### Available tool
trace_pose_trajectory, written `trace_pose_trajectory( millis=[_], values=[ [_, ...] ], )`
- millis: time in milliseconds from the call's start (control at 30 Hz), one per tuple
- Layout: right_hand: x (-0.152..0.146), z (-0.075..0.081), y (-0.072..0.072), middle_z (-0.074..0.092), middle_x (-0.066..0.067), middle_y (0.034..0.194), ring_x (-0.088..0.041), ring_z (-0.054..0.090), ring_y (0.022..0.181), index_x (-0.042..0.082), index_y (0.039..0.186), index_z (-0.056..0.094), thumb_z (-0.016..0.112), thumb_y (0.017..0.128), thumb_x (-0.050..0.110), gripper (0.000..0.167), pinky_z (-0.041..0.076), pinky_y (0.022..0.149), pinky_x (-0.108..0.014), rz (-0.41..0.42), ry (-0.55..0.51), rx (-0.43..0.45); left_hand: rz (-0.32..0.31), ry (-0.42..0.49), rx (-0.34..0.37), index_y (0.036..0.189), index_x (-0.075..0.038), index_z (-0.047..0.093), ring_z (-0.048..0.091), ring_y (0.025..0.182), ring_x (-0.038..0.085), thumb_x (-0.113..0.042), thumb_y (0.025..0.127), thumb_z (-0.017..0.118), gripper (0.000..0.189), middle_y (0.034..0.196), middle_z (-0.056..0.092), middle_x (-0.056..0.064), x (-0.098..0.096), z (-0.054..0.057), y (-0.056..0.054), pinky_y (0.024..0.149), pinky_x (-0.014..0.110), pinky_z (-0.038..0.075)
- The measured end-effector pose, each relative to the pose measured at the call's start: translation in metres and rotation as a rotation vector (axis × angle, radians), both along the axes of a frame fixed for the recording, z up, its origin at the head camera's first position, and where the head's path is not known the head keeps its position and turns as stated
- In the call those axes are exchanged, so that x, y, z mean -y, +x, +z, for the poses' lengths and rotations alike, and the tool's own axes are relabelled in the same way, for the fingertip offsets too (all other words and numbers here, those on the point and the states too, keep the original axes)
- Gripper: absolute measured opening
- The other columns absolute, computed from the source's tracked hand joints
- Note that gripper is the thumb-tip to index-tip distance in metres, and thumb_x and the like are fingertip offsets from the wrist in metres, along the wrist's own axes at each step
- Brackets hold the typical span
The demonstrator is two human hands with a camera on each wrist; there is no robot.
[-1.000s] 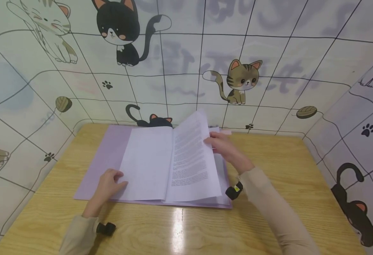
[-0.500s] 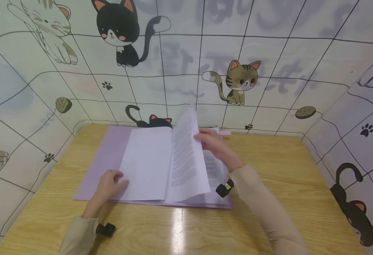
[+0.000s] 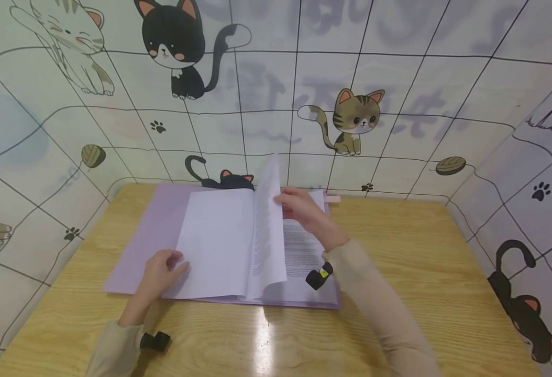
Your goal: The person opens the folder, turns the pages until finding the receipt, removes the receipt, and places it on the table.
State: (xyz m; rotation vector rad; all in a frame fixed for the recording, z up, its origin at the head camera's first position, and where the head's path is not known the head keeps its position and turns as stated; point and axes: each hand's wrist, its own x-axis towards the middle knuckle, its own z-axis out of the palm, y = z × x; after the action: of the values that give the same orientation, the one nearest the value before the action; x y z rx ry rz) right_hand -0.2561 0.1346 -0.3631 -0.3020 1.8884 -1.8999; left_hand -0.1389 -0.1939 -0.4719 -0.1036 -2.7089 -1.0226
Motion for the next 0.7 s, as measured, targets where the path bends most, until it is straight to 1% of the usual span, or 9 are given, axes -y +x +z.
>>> trace_pose_trajectory(
  millis=[133,267,433,500,600,700],
  values=[
    [0.006,0.000,0.000,0.059,-0.006,0.103,-0.016,0.062,0.082,-0.010,0.126,0.044,0.047,0.093,0.005,0.037,0.050,0.074,-0.028,-0.001,-0.003,0.005,-0.021,0.012,-0.066,0.086,0.009,0.063,0.054,0.072,0.025,-0.002,0.073,0.073,0.019,0.079,0.060,0.015,-0.004,0.001,0.000,0.066,0.037,0.048],
    [0.011,0.001,0.001,0.057,-0.009,0.108,-0.016,0.061,0.084,-0.009,0.128,0.044,0.047,0.093,0.006,0.038,0.051,0.075,-0.027,0.004,-0.002,0.007,-0.032,0.020,-0.114,0.085,0.008,0.063,0.055,0.072,0.026,-0.001,0.073,0.074,0.018,0.079,0.061,0.015,-0.007,0.002,0.000,0.066,0.037,0.048],
    [0.017,0.001,0.001,0.056,-0.010,0.108,-0.016,0.061,0.084,-0.008,0.124,0.047,0.047,0.093,0.006,0.034,0.051,0.074,-0.027,0.004,-0.025,0.019,-0.069,0.033,-0.168,0.084,0.007,0.063,0.057,0.070,0.025,0.002,0.071,0.074,0.018,0.077,0.061,0.015,-0.013,0.005,0.002,0.063,0.035,0.050],
    [0.020,0.001,0.000,0.056,-0.009,0.107,-0.016,0.061,0.083,-0.007,0.120,0.048,0.048,0.093,0.006,0.030,0.051,0.074,-0.026,0.000,-0.034,0.026,-0.088,0.044,-0.167,0.085,0.007,0.064,0.057,0.070,0.025,0.002,0.071,0.074,0.018,0.078,0.062,0.014,-0.016,0.007,0.003,0.063,0.035,0.051],
    [0.023,0.000,0.000,0.057,-0.008,0.105,-0.016,0.061,0.082,-0.006,0.117,0.049,0.048,0.092,0.006,0.027,0.052,0.073,-0.026,-0.005,-0.045,0.032,-0.108,0.071,-0.132,0.087,0.006,0.064,0.058,0.072,0.023,0.001,0.073,0.074,0.018,0.080,0.063,0.013,-0.022,0.010,0.006,0.065,0.034,0.051],
    [0.026,0.000,0.000,0.057,-0.008,0.106,-0.015,0.062,0.082,-0.006,0.118,0.049,0.048,0.092,0.006,0.028,0.052,0.074,-0.027,-0.017,-0.048,0.043,-0.129,0.108,-0.099,0.089,0.006,0.064,0.058,0.074,0.023,0.001,0.073,0.074,0.019,0.081,0.063,0.013,-0.028,0.015,0.009,0.067,0.034,0.052]
  ],
)
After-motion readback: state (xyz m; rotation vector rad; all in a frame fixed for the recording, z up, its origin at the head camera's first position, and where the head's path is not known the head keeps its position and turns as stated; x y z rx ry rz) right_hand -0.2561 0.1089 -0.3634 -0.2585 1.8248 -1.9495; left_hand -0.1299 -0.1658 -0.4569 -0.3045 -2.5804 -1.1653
